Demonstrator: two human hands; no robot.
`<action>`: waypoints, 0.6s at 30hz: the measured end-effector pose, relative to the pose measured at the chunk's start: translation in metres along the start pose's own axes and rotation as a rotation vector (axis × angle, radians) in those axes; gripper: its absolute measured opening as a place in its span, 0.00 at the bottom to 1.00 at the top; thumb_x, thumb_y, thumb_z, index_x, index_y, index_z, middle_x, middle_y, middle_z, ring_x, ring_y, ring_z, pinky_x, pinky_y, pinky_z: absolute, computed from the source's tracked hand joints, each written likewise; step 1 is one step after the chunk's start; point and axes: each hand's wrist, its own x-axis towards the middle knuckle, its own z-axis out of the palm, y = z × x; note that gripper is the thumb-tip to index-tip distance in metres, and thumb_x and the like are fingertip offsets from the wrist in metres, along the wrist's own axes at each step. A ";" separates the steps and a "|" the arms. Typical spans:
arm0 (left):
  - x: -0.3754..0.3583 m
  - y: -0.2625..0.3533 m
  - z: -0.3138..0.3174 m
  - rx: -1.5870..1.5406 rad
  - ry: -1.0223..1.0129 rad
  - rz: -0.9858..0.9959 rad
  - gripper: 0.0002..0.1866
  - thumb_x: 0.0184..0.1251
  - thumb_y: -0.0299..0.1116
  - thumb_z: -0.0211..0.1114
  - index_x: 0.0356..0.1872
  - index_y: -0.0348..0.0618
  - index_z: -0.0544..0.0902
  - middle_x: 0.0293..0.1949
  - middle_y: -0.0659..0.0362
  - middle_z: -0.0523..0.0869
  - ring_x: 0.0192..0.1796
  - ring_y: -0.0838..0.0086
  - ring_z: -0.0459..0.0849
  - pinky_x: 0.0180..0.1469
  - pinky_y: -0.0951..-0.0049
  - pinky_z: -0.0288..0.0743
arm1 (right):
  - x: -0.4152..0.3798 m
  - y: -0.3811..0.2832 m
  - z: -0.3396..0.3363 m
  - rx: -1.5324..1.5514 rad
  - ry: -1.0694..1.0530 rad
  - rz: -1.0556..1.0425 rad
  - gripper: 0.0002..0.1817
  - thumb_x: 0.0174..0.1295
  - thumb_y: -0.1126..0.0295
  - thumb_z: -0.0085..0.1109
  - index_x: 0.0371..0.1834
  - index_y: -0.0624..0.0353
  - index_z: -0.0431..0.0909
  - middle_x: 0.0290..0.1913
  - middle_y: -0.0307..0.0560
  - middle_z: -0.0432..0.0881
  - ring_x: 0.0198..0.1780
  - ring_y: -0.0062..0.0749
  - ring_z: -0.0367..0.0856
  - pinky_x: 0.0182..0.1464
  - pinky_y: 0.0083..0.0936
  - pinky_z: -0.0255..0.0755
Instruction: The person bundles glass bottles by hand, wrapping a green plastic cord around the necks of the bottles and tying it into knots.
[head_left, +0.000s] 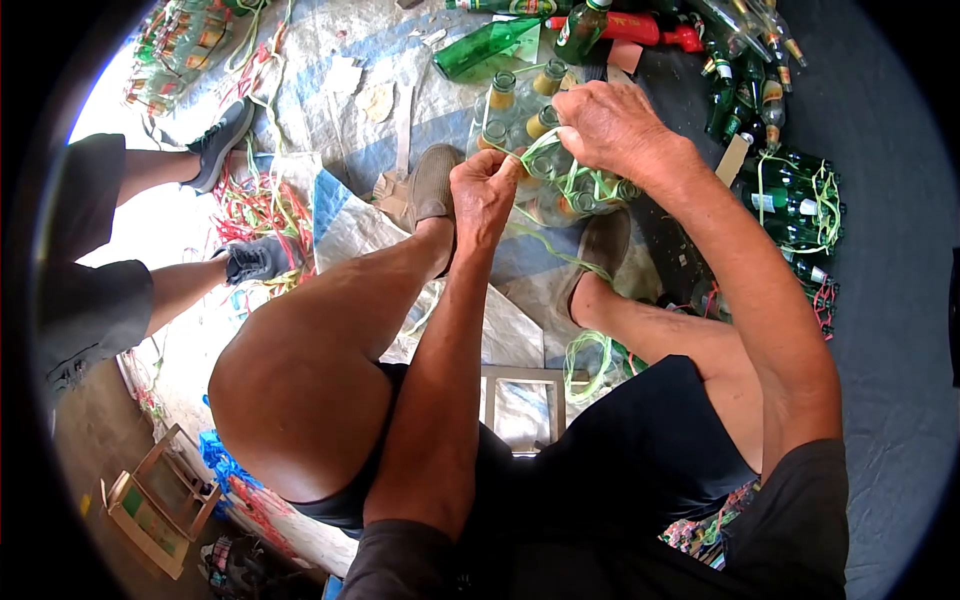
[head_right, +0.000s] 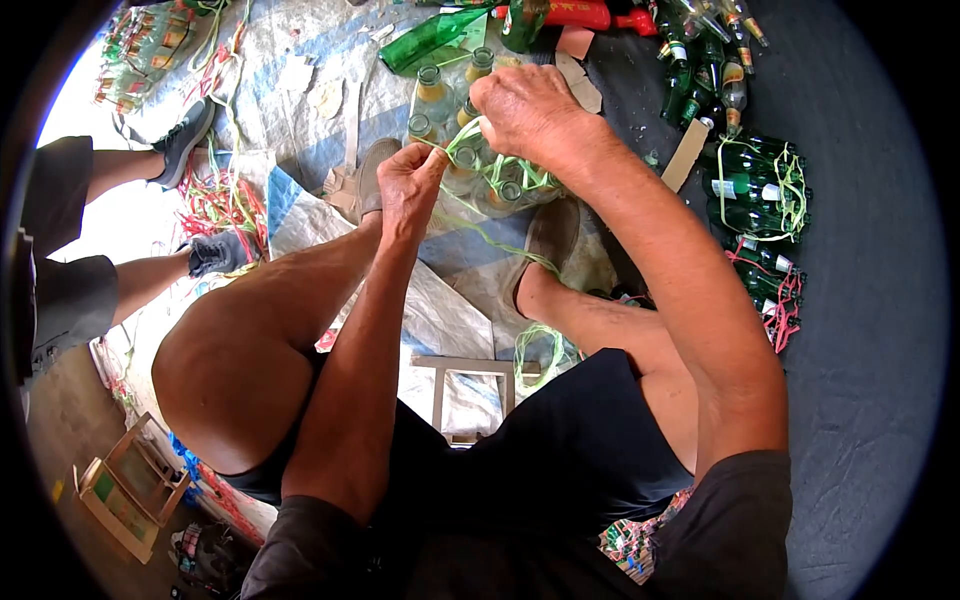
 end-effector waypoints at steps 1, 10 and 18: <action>0.001 0.001 0.000 0.014 0.002 0.000 0.14 0.71 0.34 0.73 0.33 0.28 0.88 0.24 0.65 0.84 0.29 0.84 0.76 0.32 0.76 0.70 | 0.000 0.001 0.001 -0.010 0.010 0.001 0.10 0.58 0.67 0.67 0.39 0.61 0.87 0.42 0.58 0.89 0.48 0.55 0.90 0.51 0.51 0.83; -0.002 0.002 0.002 0.029 -0.003 0.011 0.15 0.73 0.34 0.72 0.31 0.30 0.87 0.24 0.68 0.80 0.29 0.85 0.72 0.30 0.76 0.65 | 0.006 0.016 0.003 -0.030 0.069 -0.058 0.06 0.61 0.74 0.62 0.39 0.62 0.84 0.41 0.58 0.88 0.48 0.56 0.90 0.49 0.50 0.83; -0.003 0.000 0.004 0.008 0.000 -0.005 0.13 0.74 0.33 0.70 0.32 0.31 0.87 0.25 0.68 0.80 0.29 0.85 0.72 0.31 0.77 0.65 | 0.023 0.028 0.020 0.080 0.017 -0.026 0.05 0.62 0.75 0.60 0.39 0.64 0.80 0.38 0.60 0.87 0.46 0.60 0.87 0.48 0.50 0.80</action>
